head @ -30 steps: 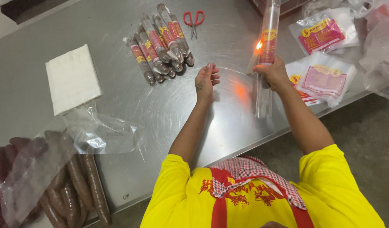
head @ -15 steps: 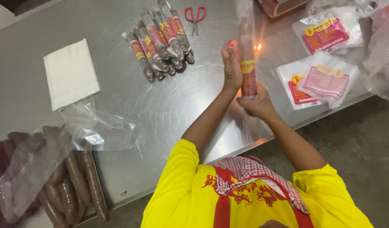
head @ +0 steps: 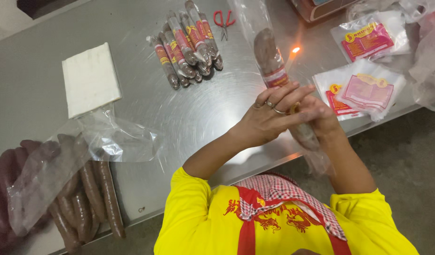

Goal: The person places a sausage onto a sheet of plastic film, rolls it, and then passes the ends of the plastic wrap through a candle flame to heat-seal them.

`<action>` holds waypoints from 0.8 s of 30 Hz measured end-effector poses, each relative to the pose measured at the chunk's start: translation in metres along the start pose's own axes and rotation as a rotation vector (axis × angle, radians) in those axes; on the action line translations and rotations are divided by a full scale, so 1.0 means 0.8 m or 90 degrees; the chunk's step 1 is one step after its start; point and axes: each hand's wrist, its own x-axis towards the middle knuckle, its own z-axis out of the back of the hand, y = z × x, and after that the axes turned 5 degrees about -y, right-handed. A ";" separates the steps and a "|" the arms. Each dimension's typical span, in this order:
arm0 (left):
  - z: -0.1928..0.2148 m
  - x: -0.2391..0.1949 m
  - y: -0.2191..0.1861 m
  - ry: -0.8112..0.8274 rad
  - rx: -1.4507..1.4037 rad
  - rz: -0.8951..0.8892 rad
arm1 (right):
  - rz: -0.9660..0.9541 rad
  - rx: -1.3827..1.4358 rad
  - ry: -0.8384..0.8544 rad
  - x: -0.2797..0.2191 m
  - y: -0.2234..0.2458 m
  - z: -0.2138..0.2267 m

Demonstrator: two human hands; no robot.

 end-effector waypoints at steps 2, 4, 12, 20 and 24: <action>-0.009 -0.005 0.001 -0.037 0.138 0.027 | 0.074 -0.116 0.051 -0.007 -0.004 0.002; -0.005 -0.009 0.012 -0.039 0.058 0.072 | -0.017 -0.129 -0.054 -0.020 -0.015 -0.007; -0.005 -0.061 0.054 -0.186 -0.354 0.253 | 0.163 -0.179 -0.254 -0.020 -0.035 0.025; -0.132 -0.096 0.082 -0.303 -0.596 0.624 | 0.292 -0.392 -0.420 0.004 -0.084 0.097; -0.152 -0.107 0.091 -0.280 -0.603 0.657 | 0.316 -0.572 -0.469 0.008 -0.092 0.116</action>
